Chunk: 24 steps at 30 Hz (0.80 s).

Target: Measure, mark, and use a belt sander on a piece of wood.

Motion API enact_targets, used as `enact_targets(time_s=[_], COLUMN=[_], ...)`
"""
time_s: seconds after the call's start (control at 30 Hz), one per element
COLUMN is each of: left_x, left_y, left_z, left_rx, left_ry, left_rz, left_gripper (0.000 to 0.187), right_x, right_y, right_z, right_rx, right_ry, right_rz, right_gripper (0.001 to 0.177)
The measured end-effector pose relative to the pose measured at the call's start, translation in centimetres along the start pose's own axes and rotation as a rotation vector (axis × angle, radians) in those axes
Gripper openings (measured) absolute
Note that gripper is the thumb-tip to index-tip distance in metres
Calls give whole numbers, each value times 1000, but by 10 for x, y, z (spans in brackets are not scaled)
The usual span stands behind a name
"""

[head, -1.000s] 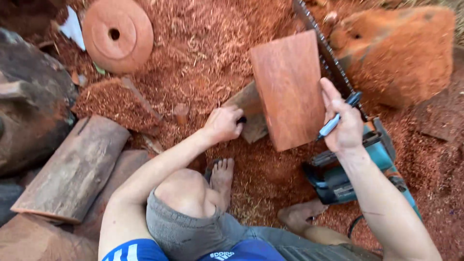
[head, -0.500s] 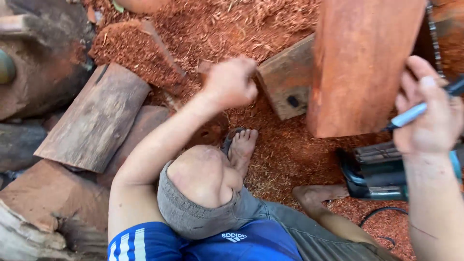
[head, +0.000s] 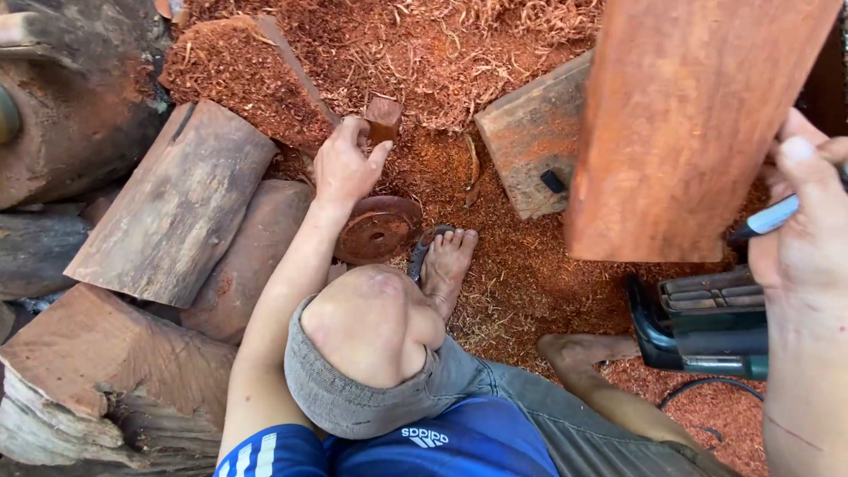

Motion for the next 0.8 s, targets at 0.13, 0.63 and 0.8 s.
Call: enact_targets(time_s=[0.13, 0.63, 0.8], left_x=[41, 432, 516], left_y=[-25, 18, 70], left_z=[-3, -131, 54], left_rx=[61, 213, -480], left_ry=[-190, -66, -1076], left_rz=[196, 1322, 991], left_gripper=[66, 25, 46], right_x=[6, -42, -42], right_y=[-2, 49, 42], right_z=[-4, 62, 65], right_rx=[106, 82, 24], right_ry=[-236, 694, 991], right_rz=[-74, -289, -292], right_gripper=[13, 19, 40])
Point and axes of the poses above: each hand's wrist, its own y-axis away from the middle knuckle, its own z-axis out of the palm, x = y × z, the point moved 5 cm from there along -y, towards the middle knuckle, and after that the axes turned 3 degrees about x, right-handed, at the moved point
